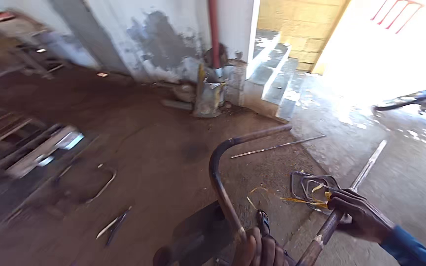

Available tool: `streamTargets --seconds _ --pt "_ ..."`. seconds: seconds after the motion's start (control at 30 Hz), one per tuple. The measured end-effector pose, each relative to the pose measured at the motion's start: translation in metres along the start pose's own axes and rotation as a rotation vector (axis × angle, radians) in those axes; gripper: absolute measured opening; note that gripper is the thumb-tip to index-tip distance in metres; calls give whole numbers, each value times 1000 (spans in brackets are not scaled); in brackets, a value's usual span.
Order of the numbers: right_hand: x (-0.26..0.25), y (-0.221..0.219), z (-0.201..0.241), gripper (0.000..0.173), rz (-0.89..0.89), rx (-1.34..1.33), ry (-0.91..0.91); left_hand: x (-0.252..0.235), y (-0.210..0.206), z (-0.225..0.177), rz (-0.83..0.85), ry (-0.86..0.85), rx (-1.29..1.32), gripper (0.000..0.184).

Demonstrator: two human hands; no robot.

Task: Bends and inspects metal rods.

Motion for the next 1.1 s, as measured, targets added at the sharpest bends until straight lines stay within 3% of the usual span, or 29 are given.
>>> streamTargets --seconds 0.03,0.07,0.13,0.2,0.27,0.33,0.4,0.43,0.47,0.53,0.63,0.87,0.97,1.0,1.1 --pt "27 9 -1 35 -207 -18 -27 -7 -10 9 20 57 -77 42" --pt "57 21 0 31 -408 -66 -86 -13 -17 16 68 109 -222 53" --pt "115 55 5 26 -716 -74 -302 -16 -8 26 161 143 -797 64" --pt "166 90 19 41 -863 45 -596 -2 37 41 111 217 -1270 58" --pt "203 101 18 51 -775 -2 -900 17 91 52 -28 326 -1460 53" --pt "233 80 12 54 -576 -251 -1165 31 121 68 -93 450 -1387 76" --pt "254 38 7 54 -440 -498 -1294 33 126 88 -58 522 -1190 101" --pt "260 14 6 54 -406 -602 -1325 34 127 99 -40 535 -1081 96" --pt "265 -10 5 54 -388 -692 -1348 38 135 109 -50 540 -955 78" --pt "264 -45 -1 55 -365 -782 -1360 48 153 123 -253 571 -792 43" --pt "256 -71 -22 59 -332 -764 -1329 62 166 131 -506 597 -711 57" --pt "212 -88 -66 55 -218 -816 -1144 78 171 125 -624 430 -675 57" --pt "193 -88 -90 57 -182 -744 -1081 86 178 111 -732 300 -912 44" --pt "185 -83 -95 57 -200 -715 -1034 87 177 104 -716 281 -1050 45" --pt "136 -49 -61 41 -164 -907 -658 78 142 97 -534 168 -1257 94"
Point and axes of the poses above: each hand's wrist, its own x-axis away from the middle knuckle, its own y-axis out of the back of the hand, z = x × y, the point moved 10 cm from there along -x, towards the middle knuckle, and after that the axes turned 4 degrees about z, right-handed, at the moved point
